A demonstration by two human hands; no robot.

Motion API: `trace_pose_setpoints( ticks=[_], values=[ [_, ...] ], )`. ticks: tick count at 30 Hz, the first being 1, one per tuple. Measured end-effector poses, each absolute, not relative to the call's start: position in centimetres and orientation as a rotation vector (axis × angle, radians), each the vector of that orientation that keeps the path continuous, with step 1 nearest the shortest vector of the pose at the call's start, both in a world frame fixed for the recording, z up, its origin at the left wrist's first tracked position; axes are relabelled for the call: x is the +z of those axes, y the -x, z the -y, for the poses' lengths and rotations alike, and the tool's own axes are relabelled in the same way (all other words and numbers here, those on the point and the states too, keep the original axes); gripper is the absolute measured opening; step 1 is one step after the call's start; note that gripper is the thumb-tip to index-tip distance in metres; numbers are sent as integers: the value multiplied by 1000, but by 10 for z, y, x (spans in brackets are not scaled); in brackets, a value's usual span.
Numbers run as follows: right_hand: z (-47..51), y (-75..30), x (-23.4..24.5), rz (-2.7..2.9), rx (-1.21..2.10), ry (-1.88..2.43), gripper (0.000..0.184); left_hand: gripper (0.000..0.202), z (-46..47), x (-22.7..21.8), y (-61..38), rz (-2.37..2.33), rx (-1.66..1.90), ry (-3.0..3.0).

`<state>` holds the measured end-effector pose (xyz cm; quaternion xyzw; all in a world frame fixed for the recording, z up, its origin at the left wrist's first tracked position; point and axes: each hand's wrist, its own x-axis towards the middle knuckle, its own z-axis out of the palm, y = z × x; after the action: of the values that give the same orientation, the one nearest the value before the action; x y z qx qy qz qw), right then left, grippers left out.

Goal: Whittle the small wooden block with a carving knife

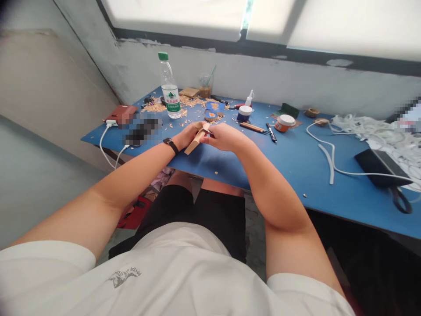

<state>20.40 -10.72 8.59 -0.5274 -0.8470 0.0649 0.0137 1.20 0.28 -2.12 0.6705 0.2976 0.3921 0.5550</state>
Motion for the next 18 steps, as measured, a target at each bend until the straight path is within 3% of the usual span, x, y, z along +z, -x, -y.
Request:
trace_pose_setpoints(
  ticks=[5, 8, 13, 18],
  values=[
    [98, -208, 73, 2575, 160, 1635, 57, 38, -8, -18, -6, -757, 953, -1746],
    [88, -209, 61, 2497, 146, 1618, 67, 40, -12, -16, 3, -761, 942, -1834],
    [77, -214, 53, 2406, 146, 1690, 85, 62, -11, -18, 7, -804, 939, -1818],
    [92, -212, 72, 2492, 192, 1646, 67, 66, -5, -19, -4, -839, 937, -1726]
  ],
)
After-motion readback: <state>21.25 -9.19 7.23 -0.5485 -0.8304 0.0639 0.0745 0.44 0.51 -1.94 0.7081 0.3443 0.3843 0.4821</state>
